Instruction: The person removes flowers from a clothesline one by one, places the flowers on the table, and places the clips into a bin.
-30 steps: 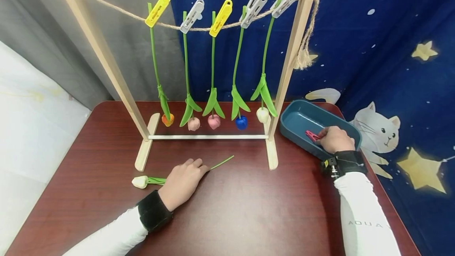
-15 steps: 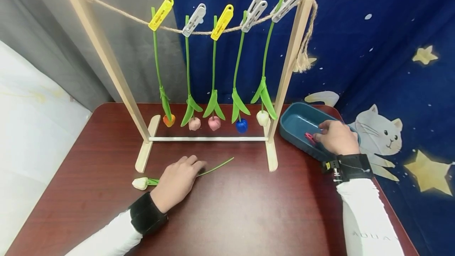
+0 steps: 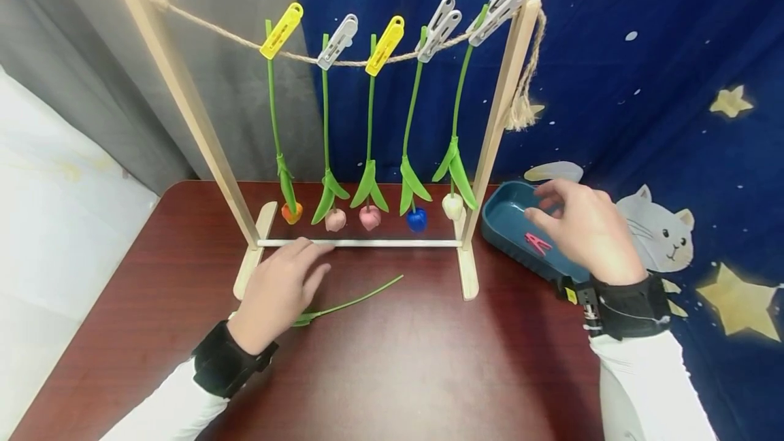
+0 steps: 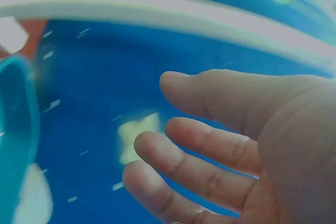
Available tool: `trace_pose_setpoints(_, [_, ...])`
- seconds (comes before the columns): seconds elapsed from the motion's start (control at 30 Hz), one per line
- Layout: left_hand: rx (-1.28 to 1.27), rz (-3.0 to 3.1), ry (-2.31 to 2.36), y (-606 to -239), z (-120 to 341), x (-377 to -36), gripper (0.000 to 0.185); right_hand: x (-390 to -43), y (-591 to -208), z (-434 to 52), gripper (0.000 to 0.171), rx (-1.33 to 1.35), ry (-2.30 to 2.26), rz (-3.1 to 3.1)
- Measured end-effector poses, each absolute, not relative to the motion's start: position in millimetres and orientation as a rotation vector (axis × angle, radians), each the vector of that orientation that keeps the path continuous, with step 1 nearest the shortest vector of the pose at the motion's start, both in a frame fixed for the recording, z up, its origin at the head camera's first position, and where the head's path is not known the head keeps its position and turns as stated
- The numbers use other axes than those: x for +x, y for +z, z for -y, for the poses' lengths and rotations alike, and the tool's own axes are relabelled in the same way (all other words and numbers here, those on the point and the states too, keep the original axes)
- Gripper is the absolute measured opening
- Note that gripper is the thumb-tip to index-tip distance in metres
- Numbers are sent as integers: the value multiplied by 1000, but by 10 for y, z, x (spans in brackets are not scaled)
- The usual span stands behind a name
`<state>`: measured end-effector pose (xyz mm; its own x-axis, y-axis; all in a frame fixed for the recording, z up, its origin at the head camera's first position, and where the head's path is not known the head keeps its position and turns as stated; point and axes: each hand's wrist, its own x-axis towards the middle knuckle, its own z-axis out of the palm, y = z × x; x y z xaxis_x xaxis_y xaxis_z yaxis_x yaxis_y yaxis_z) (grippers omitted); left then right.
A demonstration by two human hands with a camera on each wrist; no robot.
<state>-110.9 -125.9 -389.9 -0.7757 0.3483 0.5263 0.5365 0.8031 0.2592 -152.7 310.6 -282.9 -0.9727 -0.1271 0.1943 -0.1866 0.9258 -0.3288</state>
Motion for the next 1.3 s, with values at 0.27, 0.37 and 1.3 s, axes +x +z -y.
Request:
trace_pose_setpoints(0.27, [-563, 2334, -687, -3613, 1414, -1241, 30, -1345, -2351, -2635, 27, 487, 494, 2662])
trace_pose_setpoints(0.37, [-523, 2261, -725, -3520, 1456, -1310, 29, -1337, -2180, -2458, 25, 567, 508, 2584])
trace_pose_setpoints(1.3, [-394, 1922, -1056, -2937, 1312, -2003, 44, -2142, -1052, -726, 55, 940, 256, 2458])
